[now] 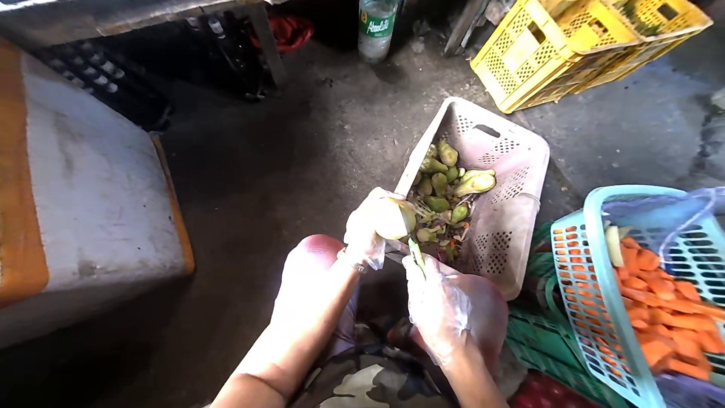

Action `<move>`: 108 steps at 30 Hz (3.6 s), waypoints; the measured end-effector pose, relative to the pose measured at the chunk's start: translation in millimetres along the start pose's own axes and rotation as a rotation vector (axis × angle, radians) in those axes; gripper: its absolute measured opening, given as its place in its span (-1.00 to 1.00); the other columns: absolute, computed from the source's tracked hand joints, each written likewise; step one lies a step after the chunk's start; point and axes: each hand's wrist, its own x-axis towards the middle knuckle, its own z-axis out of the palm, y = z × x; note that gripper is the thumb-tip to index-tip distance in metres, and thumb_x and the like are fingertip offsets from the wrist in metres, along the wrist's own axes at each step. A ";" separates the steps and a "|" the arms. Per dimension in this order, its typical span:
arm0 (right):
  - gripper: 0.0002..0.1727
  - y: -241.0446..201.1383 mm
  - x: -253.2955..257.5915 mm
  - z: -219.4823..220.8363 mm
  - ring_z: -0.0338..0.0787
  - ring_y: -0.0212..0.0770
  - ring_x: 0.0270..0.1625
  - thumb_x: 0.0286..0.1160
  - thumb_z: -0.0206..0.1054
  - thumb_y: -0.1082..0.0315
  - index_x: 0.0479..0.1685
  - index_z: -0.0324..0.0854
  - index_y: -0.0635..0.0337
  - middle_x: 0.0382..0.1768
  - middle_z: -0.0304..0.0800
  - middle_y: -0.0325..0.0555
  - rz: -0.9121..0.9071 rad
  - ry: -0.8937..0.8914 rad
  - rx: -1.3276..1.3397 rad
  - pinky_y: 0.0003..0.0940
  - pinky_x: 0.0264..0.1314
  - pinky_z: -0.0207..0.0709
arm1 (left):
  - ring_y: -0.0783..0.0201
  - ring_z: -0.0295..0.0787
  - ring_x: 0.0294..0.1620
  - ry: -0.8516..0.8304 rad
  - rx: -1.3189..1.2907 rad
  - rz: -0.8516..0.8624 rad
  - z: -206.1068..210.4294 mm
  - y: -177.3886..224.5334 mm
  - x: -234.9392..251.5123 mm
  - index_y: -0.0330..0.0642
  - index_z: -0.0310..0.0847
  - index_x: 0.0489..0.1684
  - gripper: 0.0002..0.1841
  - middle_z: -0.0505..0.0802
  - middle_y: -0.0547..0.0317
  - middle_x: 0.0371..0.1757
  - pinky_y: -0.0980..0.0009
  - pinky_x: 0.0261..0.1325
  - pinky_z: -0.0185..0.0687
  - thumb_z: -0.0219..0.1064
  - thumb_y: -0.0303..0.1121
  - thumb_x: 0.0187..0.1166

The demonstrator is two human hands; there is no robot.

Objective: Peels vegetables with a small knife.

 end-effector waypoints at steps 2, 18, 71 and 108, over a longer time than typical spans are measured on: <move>-0.49 1.3 0.0 -0.5 0.91 0.24 -0.10 0.84 0.01 0.07 0.44 0.62 0.24 -0.19 0.90 0.21 0.020 -0.046 0.002 0.19 -0.06 0.68 | 0.14 0.84 -0.05 0.051 0.038 0.028 2.5 4.3 0.8 -0.21 0.64 0.03 -0.69 0.87 -0.02 -0.06 0.20 0.02 0.77 -0.03 -0.36 0.61; -0.53 18.0 -0.4 22.9 0.92 0.23 -0.15 0.81 0.06 0.13 0.29 0.65 0.35 -0.28 0.89 0.22 -0.016 -0.044 0.111 0.16 -0.09 0.70 | 0.23 0.82 -0.08 0.041 0.171 -0.051 -8.4 -5.8 -0.3 -0.23 0.65 0.04 -0.59 0.87 0.06 -0.08 0.25 0.04 0.75 -0.17 -0.32 0.68; -0.46 33.1 24.0 23.0 0.71 0.32 0.41 0.90 -0.13 0.06 0.57 0.41 0.23 0.36 0.70 0.30 0.235 -0.448 0.234 0.42 0.36 0.50 | -0.38 0.47 0.48 -0.109 1.248 -0.400 20.7 -17.7 -8.7 -0.38 0.22 0.65 -0.21 0.40 -0.58 0.54 -0.18 0.46 0.45 0.51 -0.22 0.47; -0.46 33.1 22.9 61.6 0.78 0.12 0.39 0.92 -0.17 0.12 0.77 0.15 0.10 0.32 0.76 0.16 0.307 -0.441 -0.053 0.09 0.43 0.58 | -0.15 0.63 0.36 -0.144 1.339 -0.635 49.8 -7.8 0.6 -0.15 0.35 0.58 -0.35 0.42 -0.30 0.58 -0.03 0.34 0.60 0.46 -0.13 0.55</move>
